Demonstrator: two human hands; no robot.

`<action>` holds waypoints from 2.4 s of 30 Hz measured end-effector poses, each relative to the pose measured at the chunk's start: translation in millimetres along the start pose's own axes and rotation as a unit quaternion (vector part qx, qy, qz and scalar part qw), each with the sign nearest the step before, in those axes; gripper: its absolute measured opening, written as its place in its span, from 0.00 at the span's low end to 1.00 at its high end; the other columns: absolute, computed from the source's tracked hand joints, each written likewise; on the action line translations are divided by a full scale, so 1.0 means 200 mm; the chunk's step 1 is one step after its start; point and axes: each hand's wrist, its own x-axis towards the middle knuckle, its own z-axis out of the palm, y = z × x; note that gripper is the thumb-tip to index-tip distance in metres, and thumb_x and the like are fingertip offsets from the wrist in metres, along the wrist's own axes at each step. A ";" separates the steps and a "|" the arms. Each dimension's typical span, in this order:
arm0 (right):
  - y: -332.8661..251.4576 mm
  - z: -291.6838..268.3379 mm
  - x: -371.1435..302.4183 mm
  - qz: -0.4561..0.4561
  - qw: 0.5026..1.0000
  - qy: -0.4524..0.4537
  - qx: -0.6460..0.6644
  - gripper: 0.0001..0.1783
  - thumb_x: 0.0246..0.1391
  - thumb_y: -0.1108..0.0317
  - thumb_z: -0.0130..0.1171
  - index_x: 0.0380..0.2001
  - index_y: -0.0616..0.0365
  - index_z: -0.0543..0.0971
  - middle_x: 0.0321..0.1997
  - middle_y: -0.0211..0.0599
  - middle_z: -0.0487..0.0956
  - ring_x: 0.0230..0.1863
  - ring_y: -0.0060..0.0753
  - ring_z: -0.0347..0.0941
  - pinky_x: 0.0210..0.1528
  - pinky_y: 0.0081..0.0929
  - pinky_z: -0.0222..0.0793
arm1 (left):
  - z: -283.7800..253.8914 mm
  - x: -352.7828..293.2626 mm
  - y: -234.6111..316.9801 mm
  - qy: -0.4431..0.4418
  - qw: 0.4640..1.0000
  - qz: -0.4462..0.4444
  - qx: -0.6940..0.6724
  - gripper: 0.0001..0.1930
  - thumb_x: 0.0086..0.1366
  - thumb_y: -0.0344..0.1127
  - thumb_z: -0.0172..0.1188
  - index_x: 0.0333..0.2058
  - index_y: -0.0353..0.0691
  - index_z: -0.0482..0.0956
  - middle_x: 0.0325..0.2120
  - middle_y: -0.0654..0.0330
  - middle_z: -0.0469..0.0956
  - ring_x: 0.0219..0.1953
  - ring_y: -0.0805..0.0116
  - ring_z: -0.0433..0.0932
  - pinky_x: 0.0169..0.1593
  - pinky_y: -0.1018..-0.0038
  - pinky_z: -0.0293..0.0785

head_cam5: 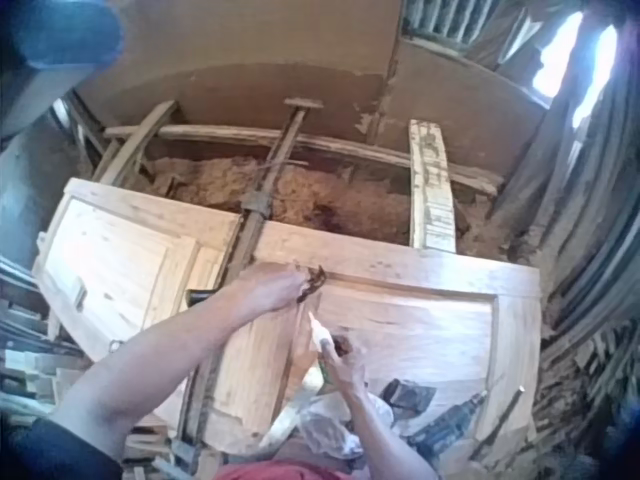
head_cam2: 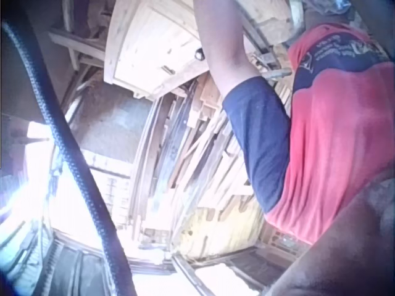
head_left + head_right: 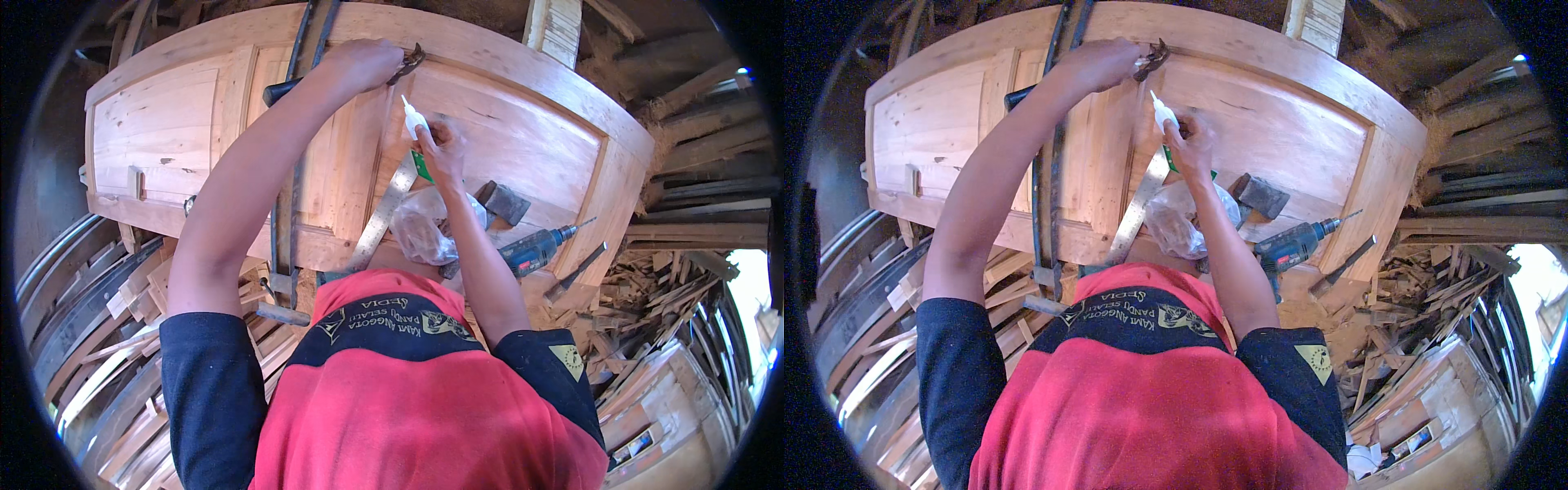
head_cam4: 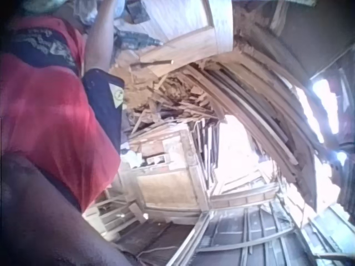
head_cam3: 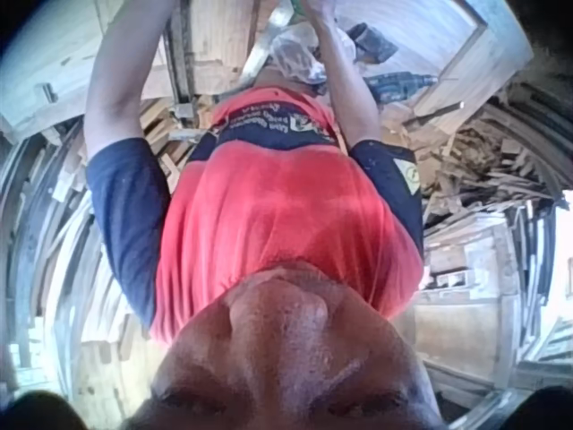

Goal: The person applies glue from a small white tube to the surface of a wooden door panel and then uses a long metal bar clamp to secure the wooden pieces together.

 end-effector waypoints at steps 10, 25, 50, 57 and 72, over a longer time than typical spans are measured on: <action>0.01 0.00 0.01 -0.014 1.000 -0.007 -0.016 0.13 0.56 0.66 0.64 0.37 0.68 0.84 0.25 0.37 0.83 0.26 0.23 0.78 0.29 0.23 0.73 | 0.01 -0.03 0.04 0.052 0.998 0.003 0.021 0.13 0.64 0.32 0.50 0.40 0.37 0.83 0.39 0.46 0.83 0.41 0.47 0.84 0.42 0.55 0.81; -0.04 0.10 0.09 -0.015 0.993 -0.027 -0.115 0.17 0.56 0.64 0.65 0.36 0.71 0.82 0.24 0.39 0.83 0.25 0.23 0.79 0.28 0.22 0.74 | 0.01 -0.01 0.04 0.013 0.999 0.029 0.027 0.11 0.67 0.31 0.50 0.45 0.33 0.71 0.43 0.41 0.79 0.46 0.42 0.80 0.48 0.52 0.78; -0.02 0.06 0.08 0.000 0.998 -0.049 -0.034 0.16 0.52 0.65 0.65 0.34 0.72 0.83 0.25 0.45 0.84 0.26 0.29 0.82 0.30 0.28 0.76 | 0.03 -0.01 0.03 0.022 0.999 0.027 0.023 0.11 0.68 0.33 0.47 0.44 0.35 0.72 0.43 0.43 0.79 0.45 0.42 0.80 0.47 0.51 0.77; -0.25 -0.23 -0.08 0.034 0.999 -0.002 0.026 0.16 0.60 0.71 0.63 0.45 0.73 0.78 0.38 0.47 0.83 0.33 0.31 0.83 0.34 0.24 0.80 | 0.04 -0.08 0.08 0.085 0.996 0.011 0.020 0.12 0.66 0.35 0.52 0.40 0.32 0.76 0.37 0.40 0.81 0.39 0.41 0.82 0.41 0.51 0.79; -0.33 -0.60 -0.56 -0.028 0.981 0.128 0.143 0.17 0.59 0.75 0.62 0.51 0.71 0.76 0.40 0.43 0.82 0.36 0.30 0.82 0.37 0.24 0.81 | 0.52 -0.52 -0.04 0.256 0.810 -0.187 -0.493 0.17 0.71 0.47 0.54 0.36 0.37 0.79 0.22 0.59 0.77 0.21 0.65 0.76 0.26 0.71 0.74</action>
